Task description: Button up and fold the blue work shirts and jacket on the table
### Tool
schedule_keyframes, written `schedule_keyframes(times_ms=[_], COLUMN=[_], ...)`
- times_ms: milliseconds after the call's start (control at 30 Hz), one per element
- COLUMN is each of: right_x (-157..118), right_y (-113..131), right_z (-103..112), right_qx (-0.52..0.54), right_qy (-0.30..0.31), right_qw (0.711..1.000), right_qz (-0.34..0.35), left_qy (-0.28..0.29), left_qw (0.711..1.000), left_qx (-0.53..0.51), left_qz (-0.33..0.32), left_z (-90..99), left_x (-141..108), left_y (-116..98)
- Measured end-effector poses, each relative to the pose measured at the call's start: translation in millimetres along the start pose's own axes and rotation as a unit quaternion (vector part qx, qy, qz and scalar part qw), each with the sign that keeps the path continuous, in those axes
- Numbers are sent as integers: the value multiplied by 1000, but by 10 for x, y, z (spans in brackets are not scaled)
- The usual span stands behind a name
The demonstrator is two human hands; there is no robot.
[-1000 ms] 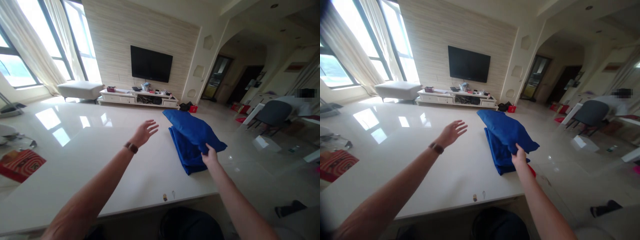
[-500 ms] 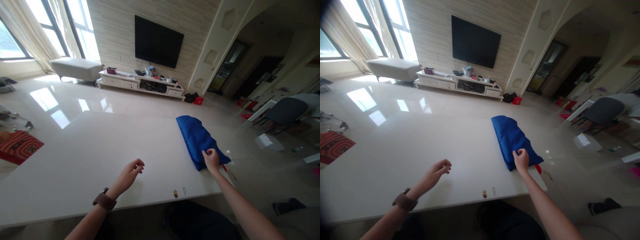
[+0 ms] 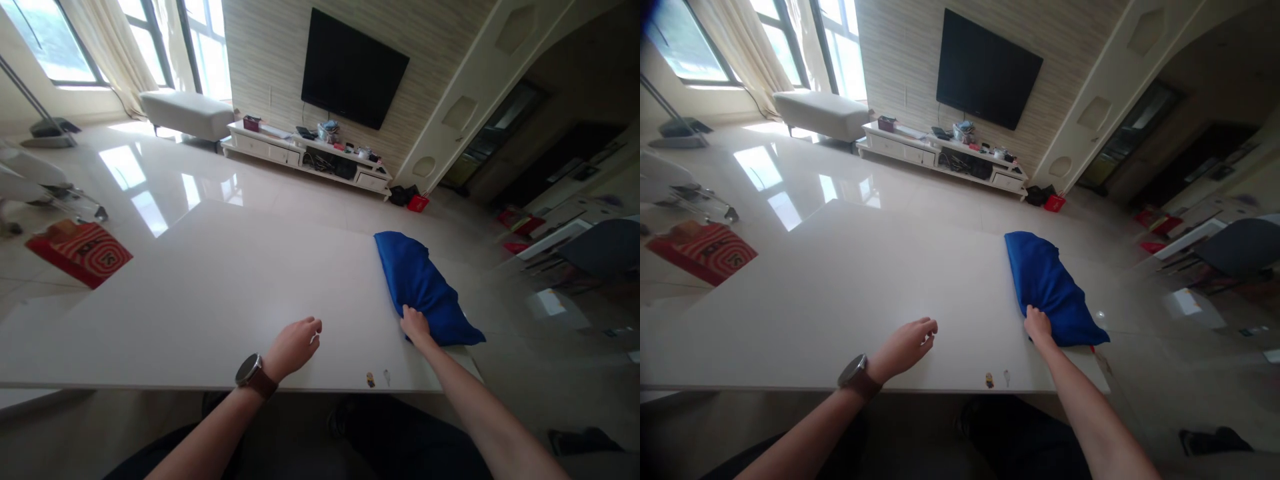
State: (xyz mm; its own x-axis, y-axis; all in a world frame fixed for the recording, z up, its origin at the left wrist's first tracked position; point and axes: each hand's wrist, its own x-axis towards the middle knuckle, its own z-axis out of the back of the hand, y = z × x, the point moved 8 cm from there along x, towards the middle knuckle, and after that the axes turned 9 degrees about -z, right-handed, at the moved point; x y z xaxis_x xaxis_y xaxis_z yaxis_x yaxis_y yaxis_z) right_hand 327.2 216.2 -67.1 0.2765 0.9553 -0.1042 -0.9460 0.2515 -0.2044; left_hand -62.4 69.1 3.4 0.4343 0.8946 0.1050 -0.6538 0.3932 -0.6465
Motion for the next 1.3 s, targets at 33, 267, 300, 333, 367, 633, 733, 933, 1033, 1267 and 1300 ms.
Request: schedule_keyframes(times_ms=[33,267,300,333,367,633,733,933,1033,1267,1300], right_x=[-95,-1189,-1397,-1607,-1809,-2162,-1659,-1168,-1071,-897,-888], right_y=[79,865,996,1129,1257,1270,552,138,324,1255,1432], right_z=[12,-59,-76,-86,-86,512,299,-721,-813,-389,-322], right_qx=[-10,-45,-46,-46,-44,90,75,97,95,69,64], right_qy=[2,8,10,11,15,18,50,109,117,121,121], right_qw=[1000,994,993,992,991,977,995,989,988,988,988], right_qz=[12,100,108,116,123,194,39,6,14,62,69], left_qy=[1,-9,-8,-5,-1,58,58,45,39,13,4], left_qw=[1000,999,999,999,999,996,996,997,998,998,998], left_qx=[7,32,34,36,38,67,72,57,54,58,59], left_qz=[-3,-26,-28,-30,-28,-14,-9,-2,-5,-19,-18], left_z=[20,57,41,21,-4,-174,-130,27,102,265,298], left_x=[-4,21,25,26,24,-27,-41,-87,-118,-145,-152], left_y=[-21,-156,-169,-177,-178,-66,-44,-86,-103,-91,-88])
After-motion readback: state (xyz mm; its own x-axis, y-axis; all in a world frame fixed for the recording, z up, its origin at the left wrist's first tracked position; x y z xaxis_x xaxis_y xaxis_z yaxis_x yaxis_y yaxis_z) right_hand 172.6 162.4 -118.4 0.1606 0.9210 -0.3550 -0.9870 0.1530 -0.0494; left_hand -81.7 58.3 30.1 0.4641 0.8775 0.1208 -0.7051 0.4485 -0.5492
